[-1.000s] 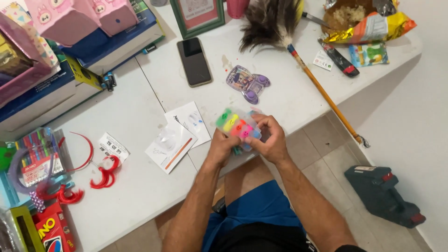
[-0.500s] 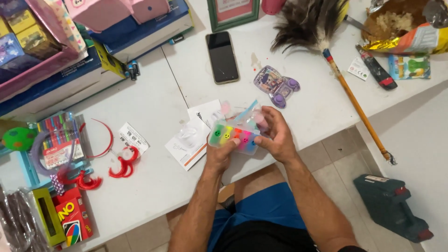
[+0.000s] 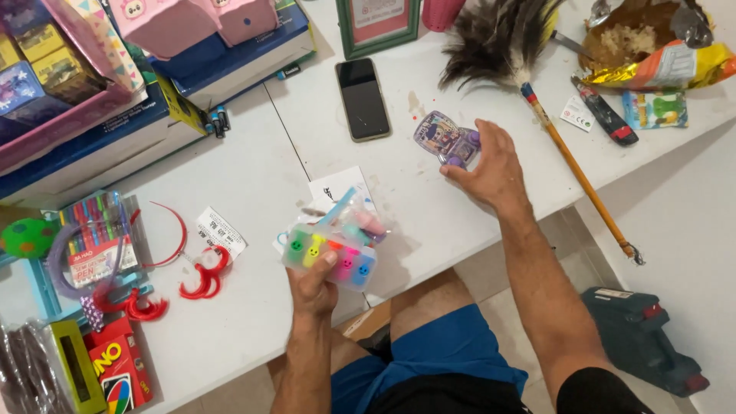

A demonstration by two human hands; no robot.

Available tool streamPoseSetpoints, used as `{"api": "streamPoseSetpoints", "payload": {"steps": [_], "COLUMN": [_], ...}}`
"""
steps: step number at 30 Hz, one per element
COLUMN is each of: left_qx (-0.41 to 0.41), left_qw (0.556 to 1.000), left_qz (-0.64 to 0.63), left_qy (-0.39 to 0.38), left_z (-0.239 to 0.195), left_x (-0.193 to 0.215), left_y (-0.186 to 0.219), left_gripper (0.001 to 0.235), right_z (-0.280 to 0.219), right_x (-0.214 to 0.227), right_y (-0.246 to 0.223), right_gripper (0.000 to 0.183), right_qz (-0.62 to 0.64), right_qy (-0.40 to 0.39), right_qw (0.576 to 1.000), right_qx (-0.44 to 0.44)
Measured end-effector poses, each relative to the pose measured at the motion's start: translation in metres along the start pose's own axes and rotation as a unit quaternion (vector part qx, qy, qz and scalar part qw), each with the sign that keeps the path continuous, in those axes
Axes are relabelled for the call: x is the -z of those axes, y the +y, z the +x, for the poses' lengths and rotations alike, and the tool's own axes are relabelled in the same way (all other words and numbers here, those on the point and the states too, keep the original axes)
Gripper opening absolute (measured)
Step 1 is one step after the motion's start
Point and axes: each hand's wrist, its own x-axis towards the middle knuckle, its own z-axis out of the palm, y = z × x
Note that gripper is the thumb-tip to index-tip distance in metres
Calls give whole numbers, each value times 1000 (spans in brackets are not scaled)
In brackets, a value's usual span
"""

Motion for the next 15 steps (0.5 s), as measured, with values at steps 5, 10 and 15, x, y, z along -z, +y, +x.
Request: {"api": "streamPoseSetpoints", "payload": {"steps": [5,10,15], "left_qx": [-15,1,-5], "left_qw": [998,997,997], "left_qz": [-20,-37,-18], "left_qy": [60,65,78], "left_z": [28,56,83], "left_x": [13,12,-11], "left_y": [16,46,96], "left_gripper": [43,39,38], "right_z": [41,70,95], "right_x": [20,20,29], "right_y": [-59,-64,-75], "right_gripper": [98,106,105], "right_qz": [-89,-114,-98], "right_qy": [-188,-270,-366], "right_qw": [964,928,887], "right_qx": [-168,-230,-263]}}
